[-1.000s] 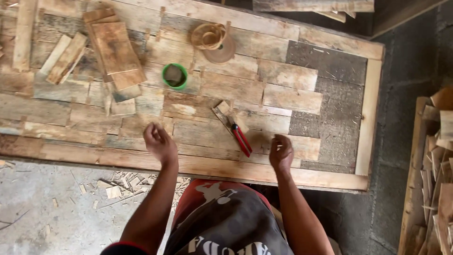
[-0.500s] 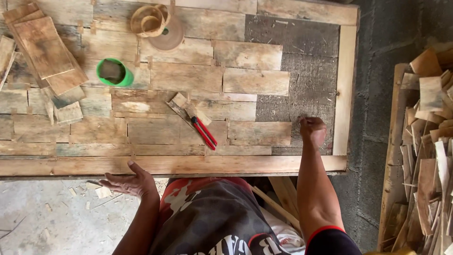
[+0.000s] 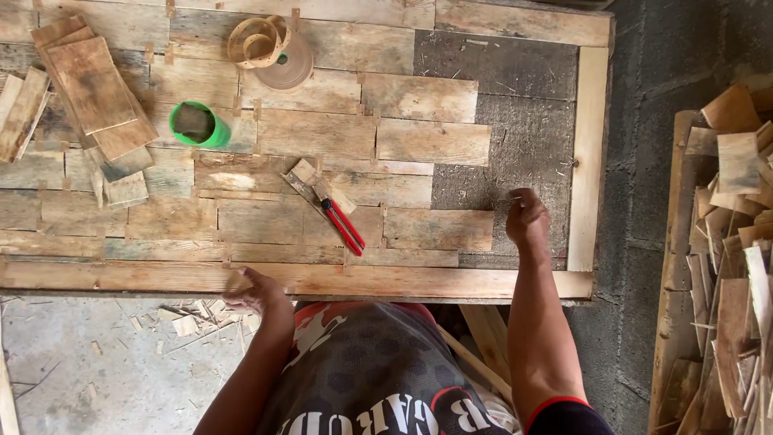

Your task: The person is cutting and fitting small wooden pieces to create a larger wooden panel.

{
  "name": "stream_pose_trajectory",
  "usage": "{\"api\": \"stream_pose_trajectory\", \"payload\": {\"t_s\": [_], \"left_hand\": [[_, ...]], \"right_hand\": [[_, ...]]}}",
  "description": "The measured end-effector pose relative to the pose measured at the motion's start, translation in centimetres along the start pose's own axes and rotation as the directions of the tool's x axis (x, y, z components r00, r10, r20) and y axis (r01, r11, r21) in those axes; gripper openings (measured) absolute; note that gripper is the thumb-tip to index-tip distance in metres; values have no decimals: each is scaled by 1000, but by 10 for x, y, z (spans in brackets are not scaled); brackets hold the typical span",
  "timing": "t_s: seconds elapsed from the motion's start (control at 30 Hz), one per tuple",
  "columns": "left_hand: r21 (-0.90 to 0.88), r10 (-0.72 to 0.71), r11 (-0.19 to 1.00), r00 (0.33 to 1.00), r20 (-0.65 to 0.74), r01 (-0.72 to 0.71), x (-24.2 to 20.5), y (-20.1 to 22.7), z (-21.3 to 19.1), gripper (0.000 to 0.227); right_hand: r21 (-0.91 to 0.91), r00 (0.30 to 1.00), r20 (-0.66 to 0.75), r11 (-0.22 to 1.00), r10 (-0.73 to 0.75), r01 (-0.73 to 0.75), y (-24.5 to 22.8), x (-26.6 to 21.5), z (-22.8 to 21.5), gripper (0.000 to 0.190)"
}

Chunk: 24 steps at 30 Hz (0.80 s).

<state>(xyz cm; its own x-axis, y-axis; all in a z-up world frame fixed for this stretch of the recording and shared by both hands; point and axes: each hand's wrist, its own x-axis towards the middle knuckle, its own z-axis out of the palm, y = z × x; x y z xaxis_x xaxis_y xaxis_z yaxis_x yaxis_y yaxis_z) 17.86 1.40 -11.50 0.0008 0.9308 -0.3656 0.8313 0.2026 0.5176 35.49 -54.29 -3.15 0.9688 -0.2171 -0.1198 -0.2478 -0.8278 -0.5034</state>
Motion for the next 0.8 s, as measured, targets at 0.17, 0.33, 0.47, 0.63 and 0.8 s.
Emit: {"api": "stream_pose_trajectory", "payload": {"t_s": [0.17, 0.33, 0.47, 0.63, 0.8], "left_hand": [[70, -92, 994, 980, 175, 81, -68, 58, -42, 106], [82, -92, 994, 968, 232, 75, -69, 53, -41, 104], [263, -21, 964, 985, 169, -24, -58, 35, -28, 112], [199, -78, 979, 978, 194, 39, -69, 48, -41, 113], [205, 28, 977, 988, 153, -59, -55, 26, -37, 108]], "right_hand": [[-135, 951, 263, 982, 165, -134, -29, 4, 4, 29], [-635, 945, 262, 773, 195, 16, -54, 2, 0, 33], [-447, 905, 295, 881, 307, -153, -60, 10, -3, 30], [-426, 894, 302, 886, 332, -185, -32, 29, 5, 27], [-25, 964, 103, 969, 246, -245, -9, 51, 12, 27]]}}
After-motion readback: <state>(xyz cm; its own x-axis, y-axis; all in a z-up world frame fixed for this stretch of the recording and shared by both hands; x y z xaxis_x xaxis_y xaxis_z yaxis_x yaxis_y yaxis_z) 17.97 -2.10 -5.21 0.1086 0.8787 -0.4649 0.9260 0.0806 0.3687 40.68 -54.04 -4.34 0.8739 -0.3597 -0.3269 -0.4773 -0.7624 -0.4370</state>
